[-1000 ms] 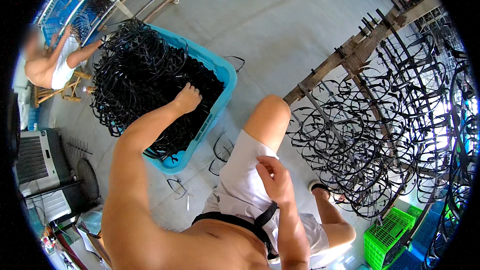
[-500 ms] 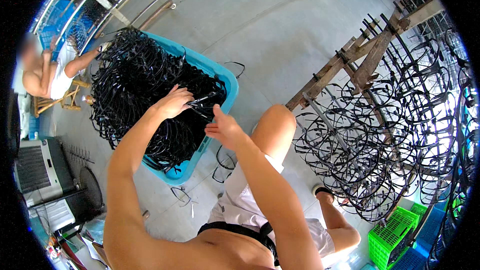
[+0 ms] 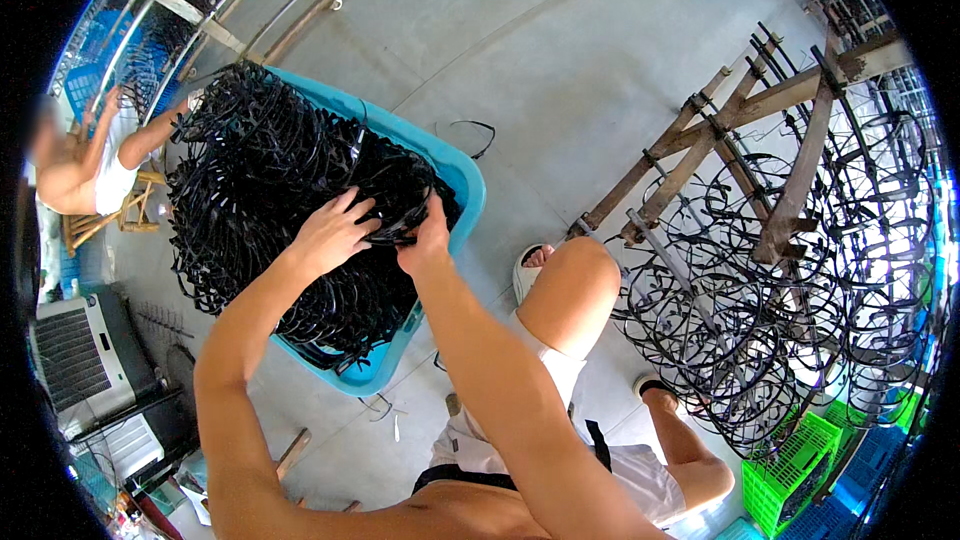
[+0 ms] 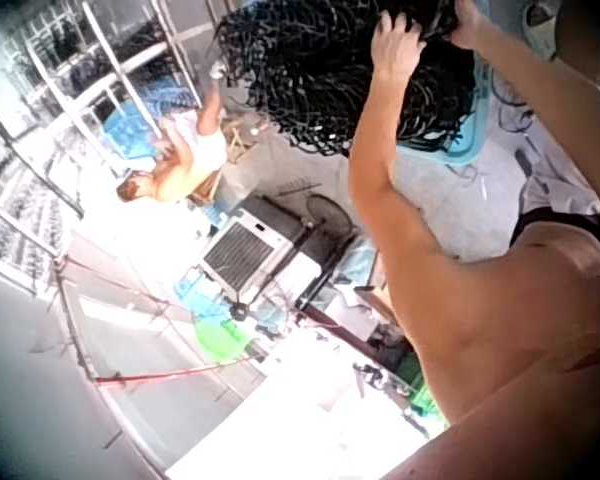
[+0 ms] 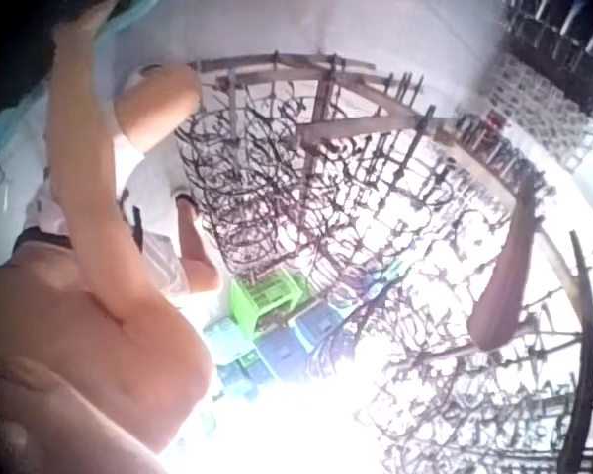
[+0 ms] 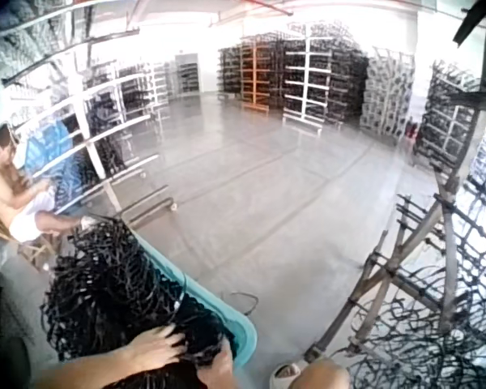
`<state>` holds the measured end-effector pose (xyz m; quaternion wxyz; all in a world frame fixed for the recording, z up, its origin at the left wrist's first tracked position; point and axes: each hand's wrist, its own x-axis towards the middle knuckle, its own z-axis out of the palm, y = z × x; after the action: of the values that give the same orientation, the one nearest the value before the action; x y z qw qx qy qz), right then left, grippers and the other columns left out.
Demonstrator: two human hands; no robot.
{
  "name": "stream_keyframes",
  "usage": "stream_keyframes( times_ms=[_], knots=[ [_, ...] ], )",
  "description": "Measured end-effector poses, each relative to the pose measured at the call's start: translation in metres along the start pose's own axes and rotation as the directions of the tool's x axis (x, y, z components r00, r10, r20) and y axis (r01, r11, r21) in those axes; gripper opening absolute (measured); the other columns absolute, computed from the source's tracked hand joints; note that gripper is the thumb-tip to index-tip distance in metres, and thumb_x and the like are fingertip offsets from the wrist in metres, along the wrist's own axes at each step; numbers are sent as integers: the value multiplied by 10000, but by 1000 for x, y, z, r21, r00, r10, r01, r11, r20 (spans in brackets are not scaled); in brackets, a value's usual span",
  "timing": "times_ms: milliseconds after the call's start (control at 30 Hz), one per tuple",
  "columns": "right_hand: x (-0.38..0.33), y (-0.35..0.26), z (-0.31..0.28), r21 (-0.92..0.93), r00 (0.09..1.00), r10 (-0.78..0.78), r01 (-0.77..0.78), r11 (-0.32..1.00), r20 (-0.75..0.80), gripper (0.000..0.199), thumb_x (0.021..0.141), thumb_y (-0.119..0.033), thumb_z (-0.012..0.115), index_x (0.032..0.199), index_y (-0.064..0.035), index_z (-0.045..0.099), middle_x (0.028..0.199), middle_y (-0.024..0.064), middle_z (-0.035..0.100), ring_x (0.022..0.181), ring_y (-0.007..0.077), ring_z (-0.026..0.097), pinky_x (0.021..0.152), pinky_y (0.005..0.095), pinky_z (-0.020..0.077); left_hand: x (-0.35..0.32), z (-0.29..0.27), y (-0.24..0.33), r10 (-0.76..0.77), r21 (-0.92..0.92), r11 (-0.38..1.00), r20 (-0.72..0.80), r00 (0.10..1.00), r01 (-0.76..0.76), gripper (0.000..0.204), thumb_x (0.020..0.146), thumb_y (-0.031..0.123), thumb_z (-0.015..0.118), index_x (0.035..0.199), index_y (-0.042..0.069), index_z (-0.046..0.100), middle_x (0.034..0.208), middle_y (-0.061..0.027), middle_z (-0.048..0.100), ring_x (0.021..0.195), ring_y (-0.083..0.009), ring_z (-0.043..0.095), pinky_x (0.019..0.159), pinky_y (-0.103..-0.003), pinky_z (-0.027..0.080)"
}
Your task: The person repeatedly picks up black wire loops from a blue basket and attaches them to a metal rack using pliers. The process involves bending and securing each loop onto the rack structure.
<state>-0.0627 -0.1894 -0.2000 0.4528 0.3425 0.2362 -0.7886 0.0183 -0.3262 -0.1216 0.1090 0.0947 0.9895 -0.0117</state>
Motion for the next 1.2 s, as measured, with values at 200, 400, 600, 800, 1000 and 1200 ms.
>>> stream_keyframes(
  times_ms=[200, 400, 600, 800, 1000, 1200],
  knots=[
    [-40, -16, 5, 119, 990, 140, -138, 983, -13, 509, 831, -619, 515, 1031, -151, 504, 1074, 198, 536, 933, 281, 546, 839, 421, 381, 2, -9, 16, -16, 51, 999, -40, 999, 18, 326, 767, 213, 648, 1076, 112, 644, 1217, -104, 487, 1151, -289, 428, 918, -382, 388],
    [-61, 0, -1, -284, 998, -29, 41, 958, 48, 323, 846, -329, 639, 1107, -212, 487, 890, -24, 590, 810, 142, 581, 676, 287, 389, -16, -18, 49, -42, -13, 999, -68, 997, 41, 211, 783, 151, 584, 965, 49, 620, 941, -59, 568, 928, -227, 525, 787, -336, 421],
    [-60, 37, -10, -372, 901, -434, 405, 835, 6, 275, 858, -76, 538, 1093, -49, 398, 872, 68, 553, 739, 161, 578, 652, 316, 471, -28, -39, 34, 37, -588, 808, 118, 992, 40, 533, 769, 142, 698, 1244, -4, 504, 1271, -150, 506, 1176, -301, 473, 1006, -386, 375],
    [-101, 72, -6, -630, 602, -730, 713, 308, 324, 222, 908, -73, 509, 1093, -21, 397, 912, 78, 548, 765, 136, 557, 670, 278, 455, 29, -37, 27, 56, -596, -655, 574, 817, 464, 760, 846, 675, 448, 1219, 14, 500, 1019, -133, 621, 893, -251, 608, 844, -375, 466],
    [-146, 65, -22, -702, 795, -527, 557, 443, 299, 192, 884, -62, 576, 1020, -35, 443, 819, 33, 525, 712, 102, 491, 627, 252, 426, 24, -65, 59, -143, -602, -643, 702, 698, 474, 782, 728, 679, 615, 1123, 9, 536, 1015, -147, 578, 896, -275, 579, 774, -461, 482],
    [-204, 66, -46, -481, 842, -203, 465, 743, 500, 308, 920, -89, 548, 1197, -50, 419, 885, 9, 516, 851, 89, 484, 723, 237, 422, -18, -37, 100, 14, -391, -818, 719, 695, 422, 427, 835, 373, 629, 1056, 8, 612, 813, -88, 643, 704, -195, 616, 630, -309, 512]
  ],
)
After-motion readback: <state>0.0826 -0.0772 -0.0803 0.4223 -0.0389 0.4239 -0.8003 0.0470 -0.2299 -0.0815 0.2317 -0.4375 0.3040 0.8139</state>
